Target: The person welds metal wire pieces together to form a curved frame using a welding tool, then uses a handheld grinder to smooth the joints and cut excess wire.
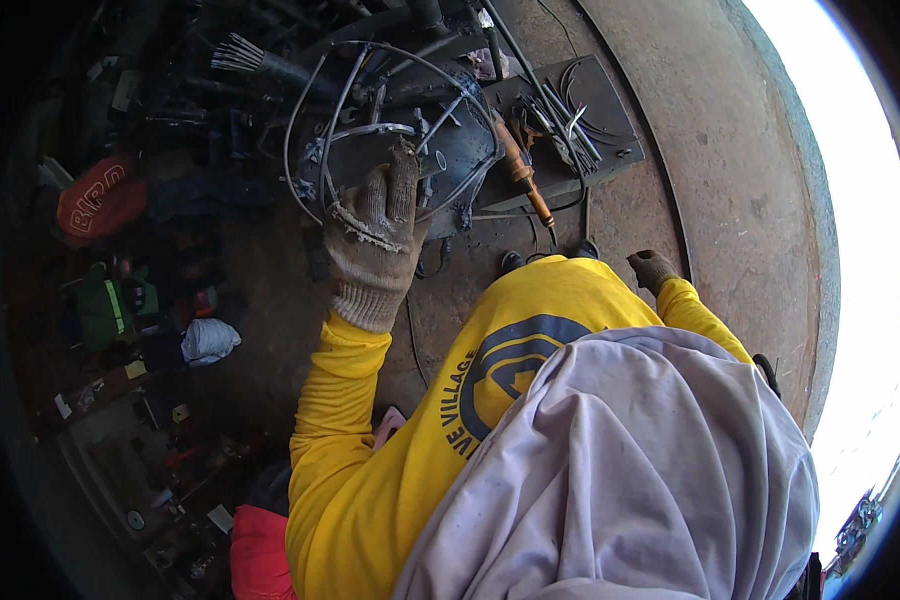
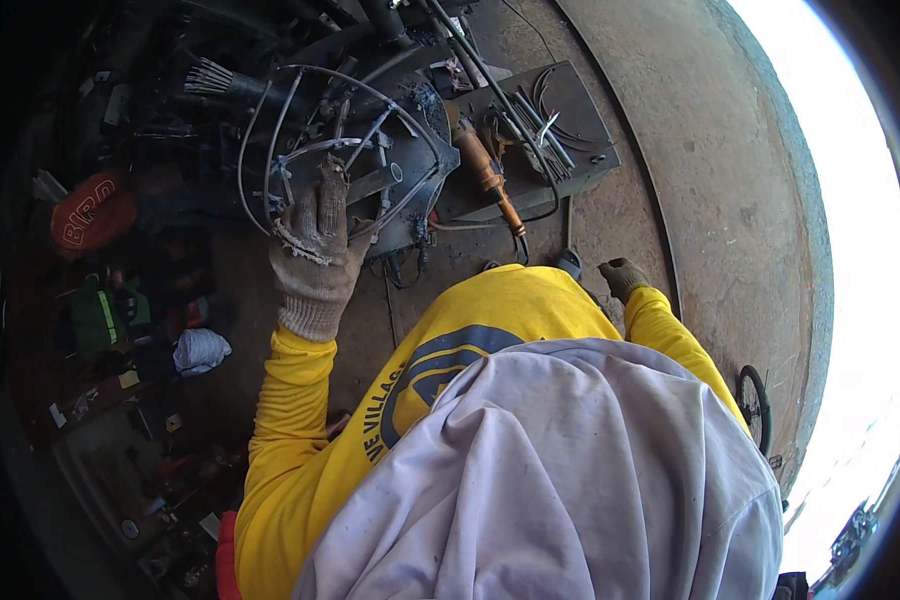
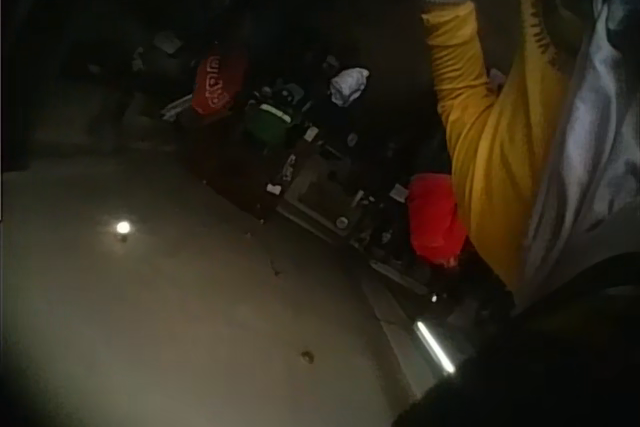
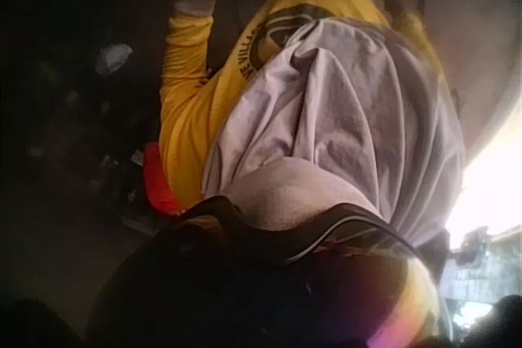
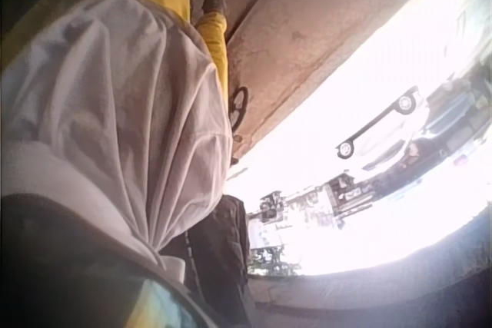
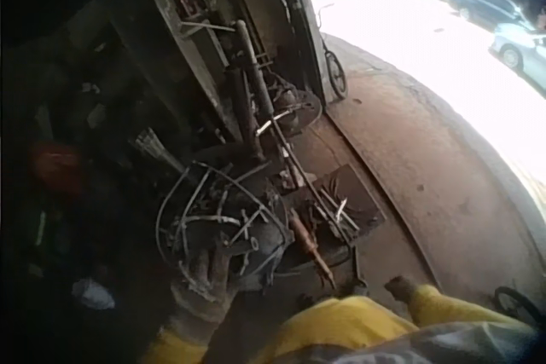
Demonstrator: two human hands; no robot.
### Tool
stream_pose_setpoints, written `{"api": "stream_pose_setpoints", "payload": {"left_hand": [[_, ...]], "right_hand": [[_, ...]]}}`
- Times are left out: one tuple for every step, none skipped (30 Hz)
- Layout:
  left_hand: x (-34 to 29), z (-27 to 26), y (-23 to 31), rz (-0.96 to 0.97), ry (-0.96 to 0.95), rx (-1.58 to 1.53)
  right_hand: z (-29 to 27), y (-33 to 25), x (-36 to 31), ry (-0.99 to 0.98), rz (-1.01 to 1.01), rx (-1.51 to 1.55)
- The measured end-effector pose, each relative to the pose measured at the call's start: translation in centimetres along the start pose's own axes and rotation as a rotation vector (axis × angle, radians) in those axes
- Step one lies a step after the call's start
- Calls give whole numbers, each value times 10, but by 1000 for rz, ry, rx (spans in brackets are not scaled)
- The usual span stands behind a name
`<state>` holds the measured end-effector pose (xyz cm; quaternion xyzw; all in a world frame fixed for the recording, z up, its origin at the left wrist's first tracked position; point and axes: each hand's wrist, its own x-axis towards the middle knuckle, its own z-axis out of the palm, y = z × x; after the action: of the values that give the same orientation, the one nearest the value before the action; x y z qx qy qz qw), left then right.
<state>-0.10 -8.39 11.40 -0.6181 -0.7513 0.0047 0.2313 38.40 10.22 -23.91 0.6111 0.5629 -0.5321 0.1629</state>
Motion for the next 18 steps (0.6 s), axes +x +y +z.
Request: {"api": "stream_pose_setpoints", "payload": {"left_hand": [[-1, 1, 0, 2, -3, 21], [-1, 3, -1, -3, -1, 18], [-3, 5, -1, 0, -10, 11], [-4, 7, -2, 3, -20, 4], [-4, 8, -2, -3, -19, 1], [-4, 10, -1, 5, -13, 6], [-4, 11, -1, 12, -7, 12], [-4, 13, -1, 5, -7, 7], [-4, 13, -3, 18, -18, -26], [-3, 14, -4, 31, -28, -58], [-2, 16, -6, 25, -27, -63], [0, 20, -8, 25, -8, -85], [1, 23, -9, 25, 11, -108], [4, 23, -11, 23, 11, -112], [8, 20, -14, 24, -20, -120], [12, 19, -17, 26, -51, -128], [16, 20, -18, 27, -51, -132], [20, 20, -19, 6, -70, -136]], "right_hand": [[-1, -1, 1, 0, -14, -14], [-1, -2, 1, 4, -13, -19], [-2, -3, 1, -2, -15, -22], [-2, -5, 1, -7, -18, -25], [-3, -6, 1, -5, -17, -31], [-3, -10, -3, 3, -16, -29], [-3, -13, -6, 10, -16, -28], [-4, -13, -6, 12, -14, -35], [-4, -13, -4, -8, -21, -33], [-5, -12, -2, -27, -28, -30], [-5, -11, 0, -24, -26, -37], [-3, -10, 1, -20, -37, -29], [-4, -8, 3, -15, -49, -21], [-5, -7, 4, -13, -45, -24], [-4, -8, 5, -21, -37, -27], [-3, -9, 4, -28, -27, -30], [-3, -9, 4, -27, -24, -30], [-1, -10, 4, -24, -25, -18]]}}
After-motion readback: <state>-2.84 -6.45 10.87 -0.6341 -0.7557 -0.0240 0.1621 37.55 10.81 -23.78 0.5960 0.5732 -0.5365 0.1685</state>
